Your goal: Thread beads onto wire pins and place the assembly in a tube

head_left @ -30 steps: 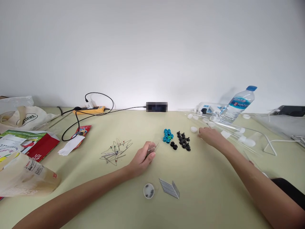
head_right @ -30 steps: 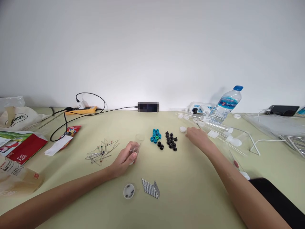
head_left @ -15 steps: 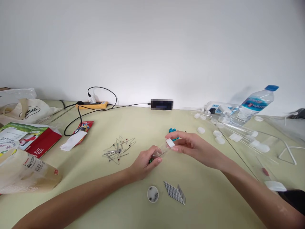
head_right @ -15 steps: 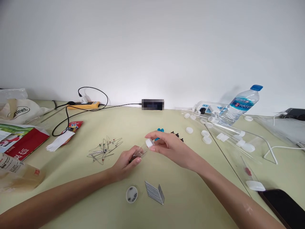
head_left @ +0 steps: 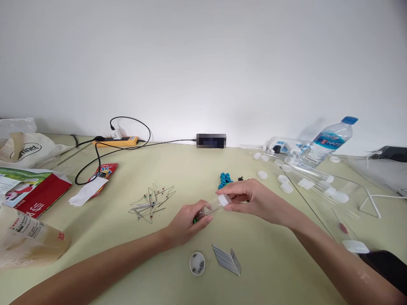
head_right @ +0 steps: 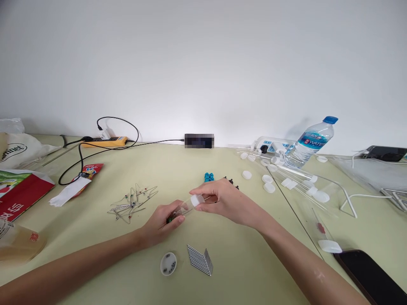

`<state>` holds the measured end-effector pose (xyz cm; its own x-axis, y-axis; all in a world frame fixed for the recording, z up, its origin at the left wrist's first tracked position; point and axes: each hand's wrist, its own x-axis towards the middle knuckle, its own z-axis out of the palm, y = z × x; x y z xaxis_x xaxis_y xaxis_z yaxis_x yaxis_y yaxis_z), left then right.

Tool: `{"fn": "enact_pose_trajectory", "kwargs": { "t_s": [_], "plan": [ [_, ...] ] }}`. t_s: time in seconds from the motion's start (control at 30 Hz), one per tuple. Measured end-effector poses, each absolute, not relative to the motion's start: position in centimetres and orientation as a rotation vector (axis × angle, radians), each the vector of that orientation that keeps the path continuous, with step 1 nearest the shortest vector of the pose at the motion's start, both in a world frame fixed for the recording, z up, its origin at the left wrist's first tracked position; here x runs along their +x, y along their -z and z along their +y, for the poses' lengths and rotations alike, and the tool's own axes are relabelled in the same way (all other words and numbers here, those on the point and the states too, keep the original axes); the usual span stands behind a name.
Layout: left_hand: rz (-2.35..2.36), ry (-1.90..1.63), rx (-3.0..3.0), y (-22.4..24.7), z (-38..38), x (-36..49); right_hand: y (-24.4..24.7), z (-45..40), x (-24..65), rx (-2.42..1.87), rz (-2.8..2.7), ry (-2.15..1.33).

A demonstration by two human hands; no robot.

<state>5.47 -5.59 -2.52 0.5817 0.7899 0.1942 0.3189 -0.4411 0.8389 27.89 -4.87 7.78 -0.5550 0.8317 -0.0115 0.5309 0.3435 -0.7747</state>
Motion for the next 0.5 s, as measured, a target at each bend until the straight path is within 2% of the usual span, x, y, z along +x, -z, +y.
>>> {"fn": "enact_pose_trajectory", "kwargs": {
  "t_s": [0.27, 0.4, 0.47, 0.5],
  "plan": [
    [0.840, -0.920, 1.975, 3.4, -5.4, 5.5, -6.8, -6.2, 25.4, -1.081, -2.107, -1.005],
    [0.682, -0.916, 2.019, 2.9, -5.6, 6.0, -7.9, -6.2, 25.9, -1.114, -2.110, -0.848],
    [0.706, -0.896, 2.024, 2.6, -5.7, 6.0, -9.4, -5.3, 28.2, -1.278, -2.018, -0.740],
    [0.741, -0.884, 2.015, 2.5, -5.7, 6.0, -10.2, -4.6, 29.6, -1.373, -1.939, -0.571]
  ]
}}
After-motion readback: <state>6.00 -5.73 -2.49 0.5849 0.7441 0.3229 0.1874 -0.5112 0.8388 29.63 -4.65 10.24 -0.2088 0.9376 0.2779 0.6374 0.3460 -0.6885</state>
